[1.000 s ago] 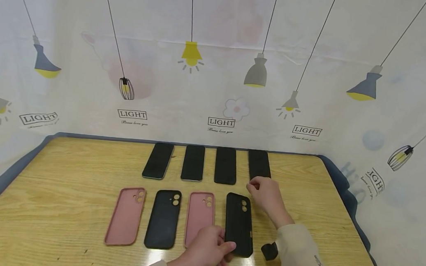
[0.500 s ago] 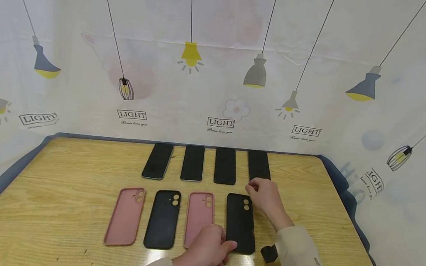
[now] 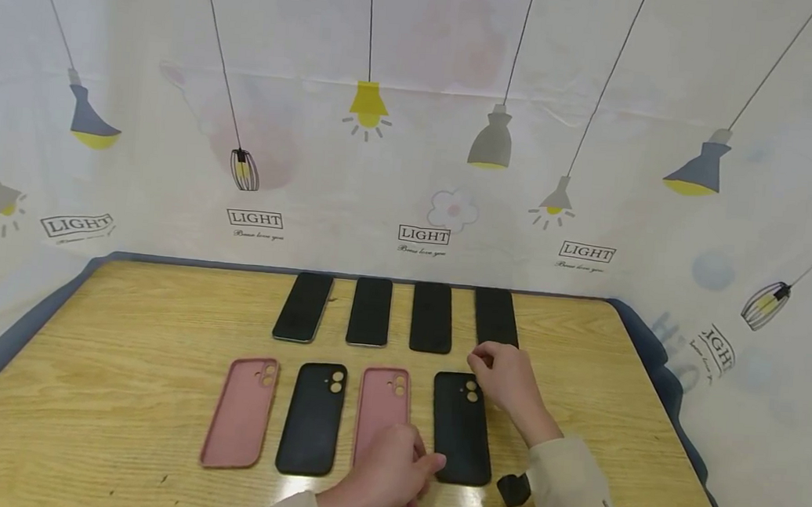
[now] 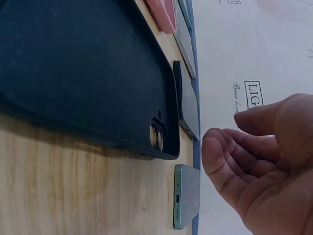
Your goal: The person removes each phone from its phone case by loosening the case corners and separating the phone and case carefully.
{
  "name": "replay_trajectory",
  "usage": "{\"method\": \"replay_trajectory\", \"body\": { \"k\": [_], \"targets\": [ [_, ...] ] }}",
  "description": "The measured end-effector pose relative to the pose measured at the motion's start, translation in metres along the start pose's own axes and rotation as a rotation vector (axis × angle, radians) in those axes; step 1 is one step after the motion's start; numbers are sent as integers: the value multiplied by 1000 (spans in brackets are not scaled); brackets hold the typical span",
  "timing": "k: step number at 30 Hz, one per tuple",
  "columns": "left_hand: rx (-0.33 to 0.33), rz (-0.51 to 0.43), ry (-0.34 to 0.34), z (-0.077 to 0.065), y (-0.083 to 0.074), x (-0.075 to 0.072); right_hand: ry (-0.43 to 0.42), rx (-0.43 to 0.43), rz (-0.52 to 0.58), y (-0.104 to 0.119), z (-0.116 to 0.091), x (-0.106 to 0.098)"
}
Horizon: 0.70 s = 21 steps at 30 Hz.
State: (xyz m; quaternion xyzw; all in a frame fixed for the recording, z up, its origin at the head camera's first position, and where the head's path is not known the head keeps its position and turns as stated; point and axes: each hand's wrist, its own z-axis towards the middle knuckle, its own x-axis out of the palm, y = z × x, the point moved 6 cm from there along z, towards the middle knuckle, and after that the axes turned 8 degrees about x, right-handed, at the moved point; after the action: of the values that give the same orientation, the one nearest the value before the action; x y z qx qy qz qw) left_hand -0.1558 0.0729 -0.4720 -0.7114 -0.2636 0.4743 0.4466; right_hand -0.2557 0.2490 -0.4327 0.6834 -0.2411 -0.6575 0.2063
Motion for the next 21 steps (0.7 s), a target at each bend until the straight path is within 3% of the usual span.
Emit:
{"method": "replay_trajectory", "body": {
  "k": [8, 14, 21],
  "targets": [
    [85, -71, -21, -2, 4, -32, -3, -24, 8, 5, -7, 2],
    [186, 37, -8, -1, 2, -62, -6, -60, 33, 10, -9, 3],
    [217, 127, 27, -1, 8, -93, -36, -120, 41, 17, -12, 4]
  ]
}}
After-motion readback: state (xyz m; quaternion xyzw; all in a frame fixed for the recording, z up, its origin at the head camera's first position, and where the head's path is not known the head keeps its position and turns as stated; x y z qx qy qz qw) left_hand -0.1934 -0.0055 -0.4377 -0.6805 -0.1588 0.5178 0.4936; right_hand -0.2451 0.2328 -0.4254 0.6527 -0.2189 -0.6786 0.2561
